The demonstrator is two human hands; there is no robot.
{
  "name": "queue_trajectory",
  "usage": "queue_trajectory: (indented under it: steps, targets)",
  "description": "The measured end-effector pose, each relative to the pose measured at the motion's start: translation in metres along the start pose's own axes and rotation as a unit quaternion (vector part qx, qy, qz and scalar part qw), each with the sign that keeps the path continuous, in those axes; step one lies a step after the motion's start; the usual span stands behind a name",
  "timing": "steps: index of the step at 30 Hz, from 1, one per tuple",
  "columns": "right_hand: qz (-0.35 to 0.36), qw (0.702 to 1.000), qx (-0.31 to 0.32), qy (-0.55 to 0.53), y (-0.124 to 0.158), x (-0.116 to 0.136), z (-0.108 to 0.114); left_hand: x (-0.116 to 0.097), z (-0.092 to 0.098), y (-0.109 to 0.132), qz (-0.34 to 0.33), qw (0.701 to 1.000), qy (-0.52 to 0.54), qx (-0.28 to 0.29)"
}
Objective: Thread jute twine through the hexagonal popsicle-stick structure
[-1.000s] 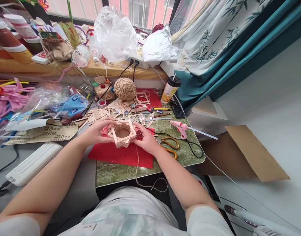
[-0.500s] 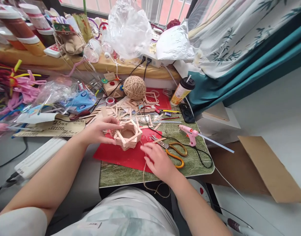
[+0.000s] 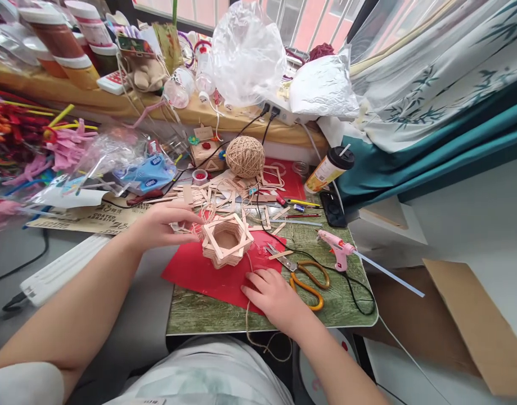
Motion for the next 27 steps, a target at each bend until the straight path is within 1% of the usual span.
queue_trajectory:
  steps: [4, 5, 6, 8, 10, 12, 14, 15, 18, 22, 24, 27]
  targets:
    - [0.011, 1.000, -0.016, -0.009, 0.001, -0.003, -0.001, 0.004, 0.021, 0.002, 0.013, 0.994, -0.005, -0.104]
    - [0.009, 1.000, -0.023, -0.013, 0.002, -0.003, -0.001, 0.004, 0.025, 0.003, 0.014, 0.992, -0.014, -0.122]
    - [0.004, 0.999, -0.030, -0.018, 0.003, -0.004, -0.003, 0.004, 0.026, 0.003, 0.014, 0.991, -0.021, -0.128]
    - [-0.011, 0.998, -0.045, -0.031, 0.005, -0.005, -0.006, 0.002, 0.023, 0.001, 0.012, 0.994, -0.029, -0.102]
    - [-0.032, 0.996, -0.063, -0.045, 0.008, -0.008, -0.008, -0.001, 0.012, -0.001, 0.014, 0.999, -0.030, -0.038]
    - [-0.049, 0.994, -0.078, -0.057, 0.012, -0.010, -0.010, -0.002, -0.001, -0.001, 0.031, 0.998, -0.027, 0.037]
    - [-0.051, 0.993, -0.088, -0.057, 0.015, -0.011, -0.008, 0.001, -0.013, 0.002, 0.067, 0.992, -0.031, 0.099]
    - [-0.048, 0.993, -0.095, -0.054, 0.015, -0.010, -0.005, 0.003, -0.017, 0.004, 0.087, 0.988, -0.036, 0.121]
    - [-0.052, 0.988, -0.138, -0.038, 0.007, -0.008, 0.015, 0.013, -0.024, 0.008, 0.131, 0.978, -0.066, 0.145]
    - [-0.092, 0.965, -0.246, -0.021, -0.029, 0.002, 0.048, 0.021, -0.026, 0.010, 0.159, 0.973, -0.070, 0.150]
    - [-0.091, 0.958, -0.269, -0.032, -0.052, 0.012, 0.053, 0.021, -0.024, 0.011, 0.168, 0.972, -0.061, 0.152]
    - [-0.094, 0.953, -0.284, -0.044, -0.079, 0.020, 0.049, 0.019, -0.019, 0.011, 0.180, 0.971, -0.041, 0.152]
Point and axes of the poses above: each hand's wrist, its own y-axis away from the middle knuckle, its own z-axis out of the back of the hand, x = y × z, the point moved 8 cm from there along -y, towards the middle knuckle, and after that the axes turned 10 degrees about -x, right-handed, at the moved point
